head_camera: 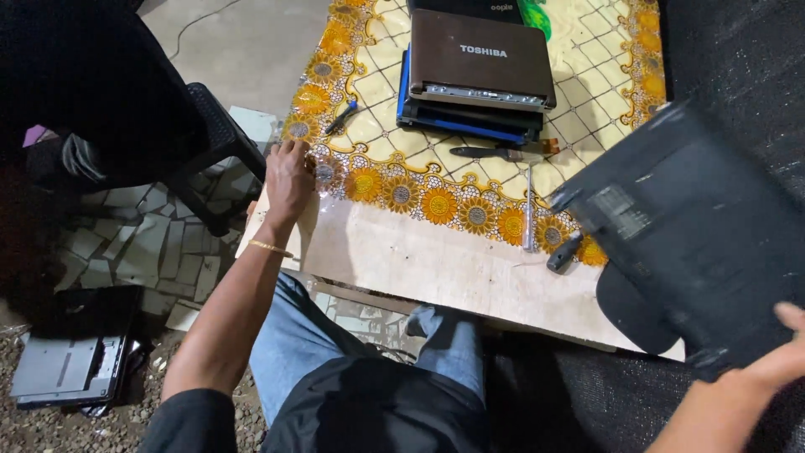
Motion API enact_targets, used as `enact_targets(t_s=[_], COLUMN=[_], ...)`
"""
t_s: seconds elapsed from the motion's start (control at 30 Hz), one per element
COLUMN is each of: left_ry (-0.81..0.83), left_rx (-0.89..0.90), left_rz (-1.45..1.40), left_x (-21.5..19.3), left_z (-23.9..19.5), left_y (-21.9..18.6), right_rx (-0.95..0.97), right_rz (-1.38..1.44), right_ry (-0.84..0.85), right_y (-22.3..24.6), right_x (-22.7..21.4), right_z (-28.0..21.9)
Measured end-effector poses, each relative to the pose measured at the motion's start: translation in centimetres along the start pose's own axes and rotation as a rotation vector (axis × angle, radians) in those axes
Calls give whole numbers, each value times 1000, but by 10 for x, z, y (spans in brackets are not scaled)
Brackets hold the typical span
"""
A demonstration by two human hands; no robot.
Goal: The person disassembles a laptop by removing the back cover, battery, and keyboard using a screwdriver. The person then opens the laptop lid and removes the screen assembly.
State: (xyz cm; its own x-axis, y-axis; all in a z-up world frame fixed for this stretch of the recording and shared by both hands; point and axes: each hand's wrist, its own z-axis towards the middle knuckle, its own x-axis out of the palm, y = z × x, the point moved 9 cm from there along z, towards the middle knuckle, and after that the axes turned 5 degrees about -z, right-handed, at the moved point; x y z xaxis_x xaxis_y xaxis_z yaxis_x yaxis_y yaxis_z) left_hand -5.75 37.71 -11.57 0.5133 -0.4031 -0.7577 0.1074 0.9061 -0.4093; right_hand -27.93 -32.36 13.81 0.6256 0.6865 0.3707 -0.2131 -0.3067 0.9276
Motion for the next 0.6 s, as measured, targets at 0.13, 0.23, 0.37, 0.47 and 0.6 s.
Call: enact_targets(t_s=[0.13, 0.23, 0.37, 0.47, 0.6], left_ry=[-47, 173, 648, 559, 292], left_rx=[-22, -124, -174, -155, -200], left_rz=[-50, -688, -1166, -1165, -1110], left_x=[4, -34, -104, -118, -114], left_z=[-20, -24, -41, -38, -32], left_y=[-6, -101, -224, -224, -171], right_rx=[-48, -9, 295, 194, 245], right_rz=[-30, -16, 173, -201, -210], right_ry=[21, 91, 253, 344, 477], right_y=[-26, -49, -170, -230, -280], right_x=[50, 86, 82, 109, 166], right_z=[-68, -91, -30, -6, -16])
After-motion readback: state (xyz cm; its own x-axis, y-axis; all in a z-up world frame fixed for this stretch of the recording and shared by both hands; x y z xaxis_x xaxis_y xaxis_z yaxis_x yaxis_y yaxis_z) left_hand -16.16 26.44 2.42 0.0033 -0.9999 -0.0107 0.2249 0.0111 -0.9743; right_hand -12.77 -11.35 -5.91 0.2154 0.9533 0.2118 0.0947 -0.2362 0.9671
